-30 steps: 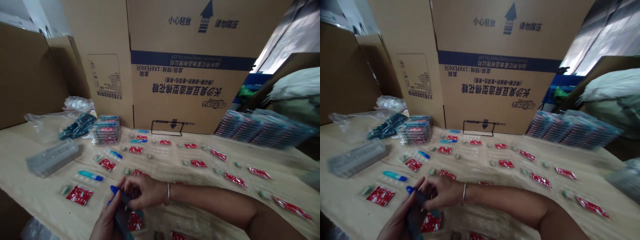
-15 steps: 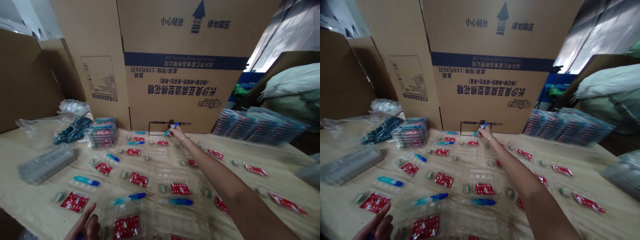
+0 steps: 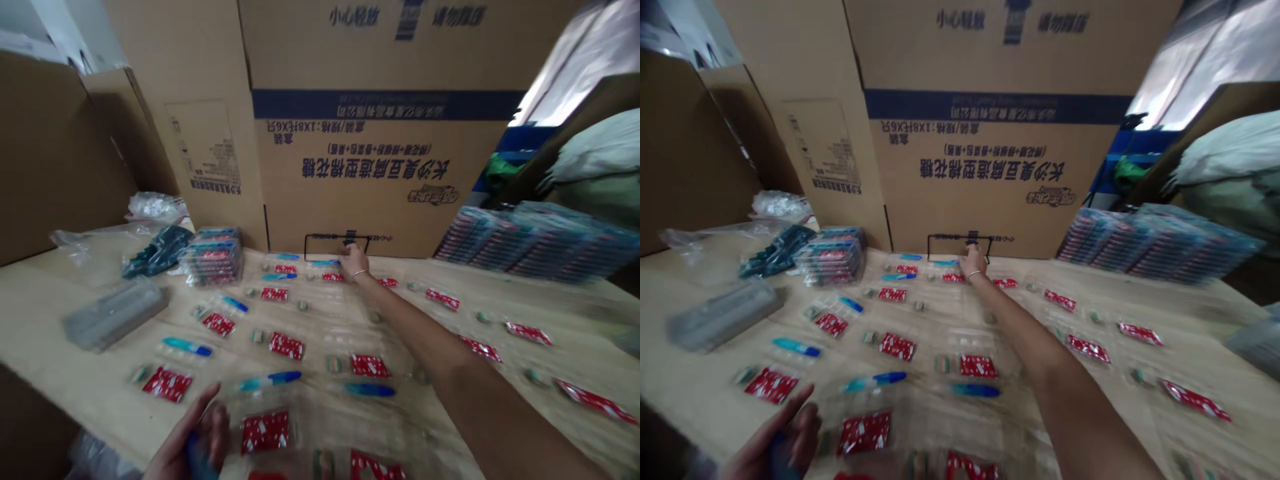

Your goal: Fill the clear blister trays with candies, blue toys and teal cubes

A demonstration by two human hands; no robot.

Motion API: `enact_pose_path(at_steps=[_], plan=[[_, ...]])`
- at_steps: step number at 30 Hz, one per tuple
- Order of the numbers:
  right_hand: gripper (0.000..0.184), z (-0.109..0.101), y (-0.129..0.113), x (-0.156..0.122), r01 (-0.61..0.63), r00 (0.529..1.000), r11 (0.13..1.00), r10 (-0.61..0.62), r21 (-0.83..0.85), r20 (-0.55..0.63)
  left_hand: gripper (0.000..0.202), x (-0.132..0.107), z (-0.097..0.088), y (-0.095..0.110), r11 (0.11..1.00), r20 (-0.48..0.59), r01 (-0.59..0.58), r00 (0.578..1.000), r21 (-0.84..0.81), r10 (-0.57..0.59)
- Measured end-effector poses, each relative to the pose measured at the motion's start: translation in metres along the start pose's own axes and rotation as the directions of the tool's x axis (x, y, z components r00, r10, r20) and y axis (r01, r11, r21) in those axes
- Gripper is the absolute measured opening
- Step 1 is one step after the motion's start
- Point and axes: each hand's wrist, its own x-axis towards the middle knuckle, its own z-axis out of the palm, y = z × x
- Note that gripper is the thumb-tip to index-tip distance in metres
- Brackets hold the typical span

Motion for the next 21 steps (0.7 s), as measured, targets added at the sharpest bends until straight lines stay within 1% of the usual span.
enact_pose_path(at_steps=[2, 3, 4, 5, 6, 7, 8, 9, 10, 11, 12, 13, 16, 17, 18, 19, 20, 21], plan=[[0.015, 0.003, -0.008, -0.030, 0.057, 0.993, 0.998, -0.054, -0.025, 0.104, 0.016, -0.001, 0.025, 0.002, 0.998, -0.095, 0.021, 0.995, -0.060, -0.026], [0.009, 0.008, -0.012, -0.051, 0.083, 0.977, 0.996, -0.078, -0.019, 0.200, 0.017, 0.001, 0.038, 0.001, 0.996, -0.062, 0.015, 0.998, -0.088, -0.021], [0.004, 0.014, -0.016, -0.076, 0.111, 0.943, 0.994, -0.105, 0.001, 0.315, 0.019, 0.004, 0.049, 0.000, 0.994, -0.007, 0.020, 1.000, -0.110, -0.021], [0.002, 0.018, -0.019, -0.102, 0.138, 0.891, 0.990, -0.140, 0.036, 0.433, 0.021, 0.008, 0.059, -0.003, 0.993, 0.032, 0.019, 0.999, -0.116, -0.015], [0.003, 0.022, -0.022, -0.130, 0.208, 0.749, 0.968, -0.250, 0.139, 0.613, 0.022, 0.011, 0.067, -0.007, 0.993, 0.062, 0.014, 0.998, -0.115, -0.007], [0.007, 0.024, -0.023, -0.156, 0.260, 0.607, 0.933, -0.357, 0.248, 0.710, 0.022, 0.013, 0.073, -0.012, 0.993, 0.078, -0.002, 0.997, -0.122, 0.012], [0.012, 0.025, -0.024, -0.179, 0.294, 0.559, 0.901, -0.433, 0.319, 0.708, 0.022, 0.013, 0.077, -0.016, 0.992, 0.084, -0.024, 0.996, -0.126, 0.034], [0.017, 0.024, -0.024, -0.198, 0.310, 0.549, 0.891, -0.453, 0.332, 0.702, 0.020, 0.012, 0.079, -0.021, 0.990, 0.086, -0.048, 0.994, -0.130, 0.060], [0.022, 0.023, -0.024, -0.213, 0.310, 0.554, 0.889, -0.457, 0.337, 0.696, 0.020, 0.009, 0.080, -0.026, 0.989, 0.090, -0.074, 0.992, -0.132, 0.086], [0.028, 0.022, -0.023, -0.224, 0.319, 0.571, 0.889, -0.457, 0.328, 0.682, 0.019, 0.006, 0.079, -0.029, 0.987, 0.093, -0.096, 0.990, -0.129, 0.109], [0.034, 0.020, -0.022, -0.232, 0.340, 0.579, 0.885, -0.463, 0.317, 0.671, 0.019, 0.003, 0.079, -0.033, 0.986, 0.095, -0.114, 0.987, -0.120, 0.126], [0.038, 0.018, -0.021, -0.238, 0.380, 0.573, 0.869, -0.490, 0.316, 0.657, 0.020, 0.001, 0.078, -0.035, 0.987, 0.094, -0.127, 0.986, -0.103, 0.136], [0.042, 0.013, -0.023, -0.251, 0.554, 0.506, 0.765, -0.623, 0.329, 0.596, 0.027, -0.003, 0.078, -0.040, 0.989, 0.061, -0.149, 0.987, -0.002, 0.149], [0.043, 0.013, -0.024, -0.253, 0.578, 0.487, 0.743, -0.645, 0.337, 0.589, 0.031, -0.003, 0.078, -0.041, 0.984, 0.071, -0.170, 0.984, 0.055, 0.166], [0.047, 0.013, -0.024, -0.251, 0.572, 0.475, 0.741, -0.648, 0.350, 0.596, 0.035, -0.004, 0.076, -0.041, 0.971, 0.100, -0.208, 0.975, 0.119, 0.197], [0.050, 0.014, -0.024, -0.245, 0.547, 0.480, 0.755, -0.637, 0.361, 0.604, 0.039, -0.004, 0.072, -0.040, 0.950, 0.139, -0.258, 0.962, 0.176, 0.235], [0.051, 0.014, -0.022, -0.233, 0.510, 0.503, 0.776, -0.619, 0.371, 0.604, 0.041, -0.004, 0.066, -0.040, 0.929, 0.175, -0.305, 0.947, 0.212, 0.271], [0.049, 0.014, -0.019, -0.216, 0.466, 0.544, 0.801, -0.595, 0.376, 0.592, 0.043, -0.005, 0.057, -0.039, 0.903, 0.210, -0.347, 0.931, 0.253, 0.299]])
